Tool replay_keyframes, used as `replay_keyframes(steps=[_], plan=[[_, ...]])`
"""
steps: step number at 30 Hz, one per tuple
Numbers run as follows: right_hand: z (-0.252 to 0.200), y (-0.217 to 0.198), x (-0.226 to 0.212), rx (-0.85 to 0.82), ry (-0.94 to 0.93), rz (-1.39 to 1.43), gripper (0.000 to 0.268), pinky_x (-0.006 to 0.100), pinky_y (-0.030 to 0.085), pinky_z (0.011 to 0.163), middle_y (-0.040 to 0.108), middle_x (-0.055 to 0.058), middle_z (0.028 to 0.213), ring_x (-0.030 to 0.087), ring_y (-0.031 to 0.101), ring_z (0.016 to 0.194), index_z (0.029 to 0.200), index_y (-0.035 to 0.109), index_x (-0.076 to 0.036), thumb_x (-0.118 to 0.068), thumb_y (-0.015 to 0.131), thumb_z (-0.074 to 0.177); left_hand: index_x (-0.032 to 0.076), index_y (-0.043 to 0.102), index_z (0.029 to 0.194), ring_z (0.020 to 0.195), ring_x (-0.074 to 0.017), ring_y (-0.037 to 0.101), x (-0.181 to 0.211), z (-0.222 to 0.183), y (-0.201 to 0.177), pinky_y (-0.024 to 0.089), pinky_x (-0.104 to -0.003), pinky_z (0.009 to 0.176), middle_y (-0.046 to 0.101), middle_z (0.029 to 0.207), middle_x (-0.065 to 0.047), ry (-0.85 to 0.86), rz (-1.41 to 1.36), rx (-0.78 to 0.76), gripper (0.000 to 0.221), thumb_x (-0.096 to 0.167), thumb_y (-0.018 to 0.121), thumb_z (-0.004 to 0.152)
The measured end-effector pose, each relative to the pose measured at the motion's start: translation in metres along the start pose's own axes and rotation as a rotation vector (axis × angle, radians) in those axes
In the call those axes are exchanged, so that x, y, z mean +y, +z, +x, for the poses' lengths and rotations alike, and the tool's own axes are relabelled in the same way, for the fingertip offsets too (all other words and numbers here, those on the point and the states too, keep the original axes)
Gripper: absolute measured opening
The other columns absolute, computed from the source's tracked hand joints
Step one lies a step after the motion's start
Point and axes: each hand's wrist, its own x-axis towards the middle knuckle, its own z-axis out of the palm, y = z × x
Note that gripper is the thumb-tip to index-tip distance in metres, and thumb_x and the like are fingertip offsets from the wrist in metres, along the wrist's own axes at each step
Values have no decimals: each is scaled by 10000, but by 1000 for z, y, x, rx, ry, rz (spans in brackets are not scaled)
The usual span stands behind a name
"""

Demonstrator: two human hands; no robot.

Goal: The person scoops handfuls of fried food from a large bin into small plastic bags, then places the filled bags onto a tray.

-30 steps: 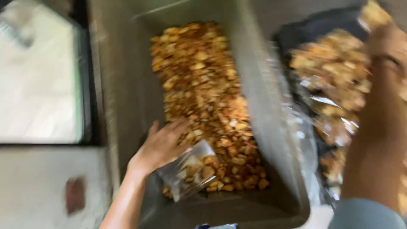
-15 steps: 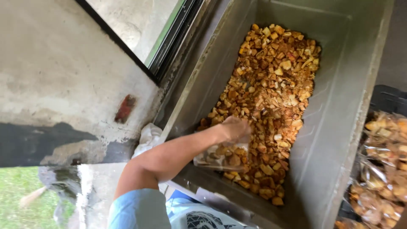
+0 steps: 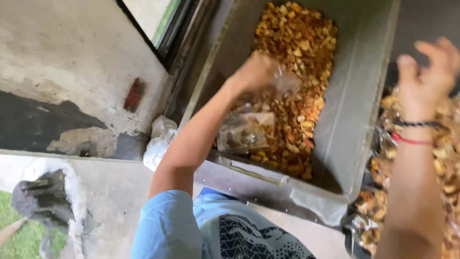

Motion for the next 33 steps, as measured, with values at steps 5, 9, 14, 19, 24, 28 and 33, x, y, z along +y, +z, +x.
replay_keyframes(steps=[5, 9, 14, 19, 24, 28, 33], plan=[[-3, 72, -53, -312, 151, 480, 619, 388, 516, 1191, 565, 218, 1515, 276, 569, 1396, 1551, 494, -5, -55, 817, 1025, -33, 723, 1113, 860, -182, 765, -20, -5, -7, 641, -312, 752, 805, 1002, -127, 63, -1304, 479, 242, 188, 691, 1021], [2, 129, -91, -563, 469, 642, 724, 346, 597, 980, 664, 146, 1241, 213, 664, 1165, 1424, 322, -63, -124, 811, 892, -13, 712, 1184, 838, -162, 745, -15, -10, -6, 628, -300, 746, 787, 996, -127, 81, -1472, 471, 262, 171, 695, 998], [-5, 151, -80, -596, 522, 402, 177, 344, 583, 704, 760, 71, 945, 159, 727, 839, 1107, 726, -8, -131, 691, 985, 65, 663, 1271, 855, -139, 769, -9, -18, -13, 639, -288, 733, 785, 1012, -64, 90, -1278, 414, 364, 214, 719, 944], [-37, 161, -46, -867, 384, 324, 78, 295, 596, 674, 756, 41, 831, 136, 726, 720, 976, 716, -50, -50, 645, 943, 18, 746, 1210, 937, -94, 721, -14, -28, -18, 590, -258, 813, 792, 1060, -70, 291, -723, 286, 268, 128, 754, 965], [-48, 172, -24, -713, 85, -91, 83, 411, 567, 689, 744, 97, 817, 247, 720, 759, 832, 744, -52, -121, 719, 870, 25, 769, 1121, 808, -95, 718, -9, -32, -17, 571, -257, 727, 781, 931, -61, 104, -621, 42, 234, 99, 764, 899], [-48, 169, -30, -677, 165, -41, 90, 398, 576, 727, 759, 72, 865, 229, 735, 813, 872, 761, -90, -149, 694, 883, 79, 715, 1232, 787, -66, 663, -14, -28, -15, 522, -235, 672, 747, 921, -18, -36, -756, -55, 303, 154, 752, 941], [-45, 159, -60, -660, 331, 142, 70, 333, 594, 650, 789, 88, 891, 205, 767, 765, 935, 744, -100, -123, 714, 876, -12, 770, 1108, 805, -75, 659, -18, -26, -8, 530, -234, 701, 755, 913, -41, 123, -743, -10, 208, 139, 721, 974]])
